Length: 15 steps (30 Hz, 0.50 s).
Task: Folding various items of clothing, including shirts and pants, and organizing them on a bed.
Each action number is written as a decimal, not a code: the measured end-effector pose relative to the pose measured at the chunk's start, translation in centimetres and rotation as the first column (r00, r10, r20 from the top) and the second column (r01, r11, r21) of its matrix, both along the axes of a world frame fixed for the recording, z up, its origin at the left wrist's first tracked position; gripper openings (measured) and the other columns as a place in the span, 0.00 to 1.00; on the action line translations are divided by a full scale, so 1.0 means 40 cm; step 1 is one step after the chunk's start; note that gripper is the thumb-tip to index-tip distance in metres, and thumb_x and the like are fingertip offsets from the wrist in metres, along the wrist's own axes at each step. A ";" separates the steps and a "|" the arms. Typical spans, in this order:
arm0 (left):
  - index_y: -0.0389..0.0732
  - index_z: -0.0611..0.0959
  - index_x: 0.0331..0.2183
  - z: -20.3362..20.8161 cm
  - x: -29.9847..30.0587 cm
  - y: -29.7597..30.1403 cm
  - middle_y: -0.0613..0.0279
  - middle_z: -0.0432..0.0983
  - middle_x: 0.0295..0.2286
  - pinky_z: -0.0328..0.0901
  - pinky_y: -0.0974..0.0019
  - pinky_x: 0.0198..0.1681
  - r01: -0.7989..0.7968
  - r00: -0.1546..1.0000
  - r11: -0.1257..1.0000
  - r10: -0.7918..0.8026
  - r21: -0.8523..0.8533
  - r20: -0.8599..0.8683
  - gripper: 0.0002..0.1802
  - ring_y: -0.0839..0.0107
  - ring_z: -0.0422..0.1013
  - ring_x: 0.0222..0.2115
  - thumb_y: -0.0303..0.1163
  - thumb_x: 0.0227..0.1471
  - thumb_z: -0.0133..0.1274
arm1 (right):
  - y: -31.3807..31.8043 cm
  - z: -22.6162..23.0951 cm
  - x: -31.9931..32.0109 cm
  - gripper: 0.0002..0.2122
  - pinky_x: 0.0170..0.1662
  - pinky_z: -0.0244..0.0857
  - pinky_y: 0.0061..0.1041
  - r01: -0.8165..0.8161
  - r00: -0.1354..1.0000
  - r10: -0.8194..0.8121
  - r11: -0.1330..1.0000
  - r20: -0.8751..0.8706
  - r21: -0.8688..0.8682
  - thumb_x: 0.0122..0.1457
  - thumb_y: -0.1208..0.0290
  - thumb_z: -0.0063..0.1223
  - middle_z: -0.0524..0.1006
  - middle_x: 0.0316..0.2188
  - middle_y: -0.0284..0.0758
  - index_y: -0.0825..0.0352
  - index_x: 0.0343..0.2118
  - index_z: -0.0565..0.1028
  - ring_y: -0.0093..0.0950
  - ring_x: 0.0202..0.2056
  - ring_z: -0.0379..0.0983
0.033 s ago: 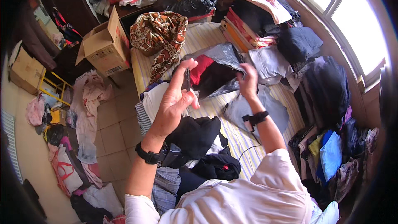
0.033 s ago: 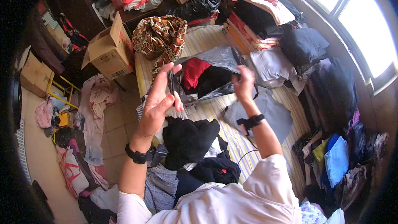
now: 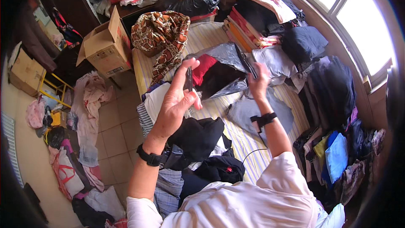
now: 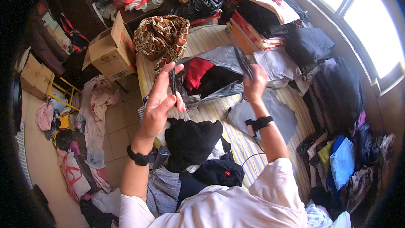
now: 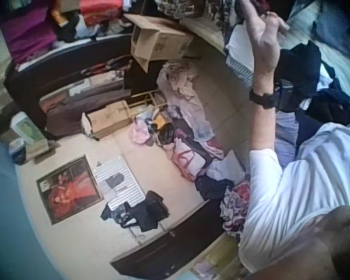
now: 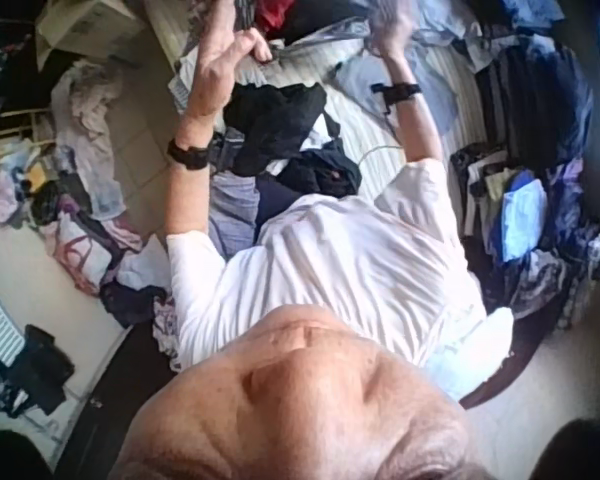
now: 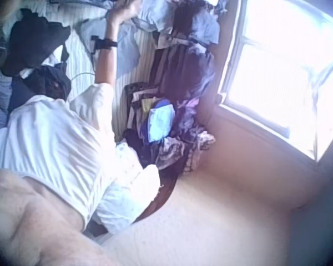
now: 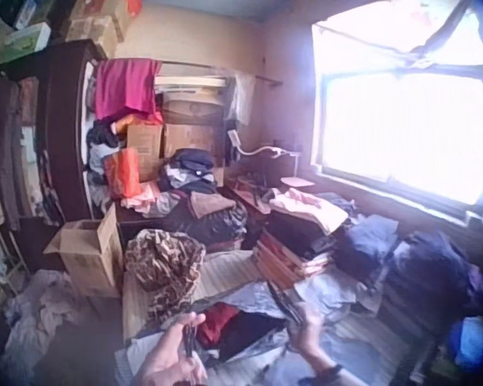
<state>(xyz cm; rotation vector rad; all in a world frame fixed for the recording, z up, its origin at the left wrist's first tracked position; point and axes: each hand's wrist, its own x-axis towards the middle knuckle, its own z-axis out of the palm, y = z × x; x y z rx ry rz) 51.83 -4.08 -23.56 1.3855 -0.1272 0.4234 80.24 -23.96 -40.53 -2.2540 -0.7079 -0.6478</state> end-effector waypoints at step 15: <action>0.43 0.52 0.64 0.022 0.050 0.007 0.60 0.52 0.61 0.65 0.68 0.42 -0.064 0.998 0.991 0.067 -0.115 0.017 0.37 0.78 0.66 0.29 0.28 0.56 0.44 | -0.084 0.267 0.182 0.10 0.27 0.65 0.28 -0.136 0.452 0.764 0.570 -0.461 0.810 0.61 0.63 0.52 0.65 0.16 0.26 0.61 0.26 0.72 0.19 0.18 0.60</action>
